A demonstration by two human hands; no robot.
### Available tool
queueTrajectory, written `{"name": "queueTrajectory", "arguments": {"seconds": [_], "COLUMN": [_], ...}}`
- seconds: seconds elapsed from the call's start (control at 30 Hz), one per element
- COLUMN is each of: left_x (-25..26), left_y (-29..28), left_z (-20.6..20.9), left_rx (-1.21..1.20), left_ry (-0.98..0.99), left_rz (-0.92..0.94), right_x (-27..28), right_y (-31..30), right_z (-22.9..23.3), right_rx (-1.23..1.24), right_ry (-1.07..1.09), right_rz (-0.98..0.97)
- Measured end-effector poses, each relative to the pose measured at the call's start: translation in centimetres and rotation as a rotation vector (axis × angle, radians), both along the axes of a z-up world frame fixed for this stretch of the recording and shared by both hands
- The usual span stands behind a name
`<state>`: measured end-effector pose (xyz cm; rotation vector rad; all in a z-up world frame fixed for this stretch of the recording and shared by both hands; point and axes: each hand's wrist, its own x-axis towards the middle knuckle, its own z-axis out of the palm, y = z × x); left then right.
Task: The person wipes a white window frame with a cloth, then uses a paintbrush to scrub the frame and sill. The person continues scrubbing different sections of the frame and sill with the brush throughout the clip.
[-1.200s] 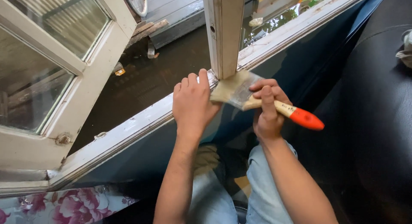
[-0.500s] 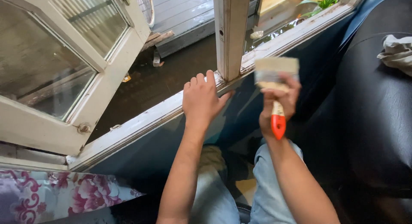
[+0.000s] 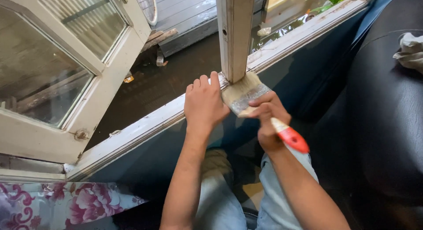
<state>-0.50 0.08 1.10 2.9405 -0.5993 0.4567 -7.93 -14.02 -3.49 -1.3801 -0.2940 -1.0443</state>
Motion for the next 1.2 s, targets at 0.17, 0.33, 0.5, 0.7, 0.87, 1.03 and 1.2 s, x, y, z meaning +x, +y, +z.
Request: {"name": "queueTrajectory", "arguments": {"seconds": [0.17, 0.33, 0.5, 0.7, 0.87, 1.03, 1.2], "left_x": [2.2, 1.7, -0.8, -0.3, -1.5, -1.7, -1.5], "left_y": [0.4, 0.2, -0.5, -0.5, -0.1, -0.1, 0.1], "left_z": [-3.6, -2.9, 1.2, 0.9, 2.8, 2.9, 2.4], "left_rx": [0.04, 0.067, 0.015, -0.022, -0.07, -0.08, -0.08], "left_ry": [-0.093, -0.098, -0.026, 0.002, 0.057, 0.08, 0.067], "left_rz": [-0.015, 0.011, -0.007, 0.011, -0.024, -0.008, -0.008], "right_x": [0.2, 1.7, 4.1, 3.9, 3.1, 1.2, 0.6], "right_y": [-0.9, -1.7, -3.4, -3.1, -4.2, -5.1, -4.1], "right_z": [-1.1, -2.3, -3.4, -1.8, -1.6, -1.3, -1.7], "right_rx": [0.396, 0.505, 0.489, 0.309, 0.185, -0.022, -0.214], "right_ry": [0.041, 0.09, 0.126, 0.022, -0.017, -0.072, -0.084], "right_rz": [0.354, 0.496, 0.355, 0.03, -0.17, -0.431, -0.476]}}
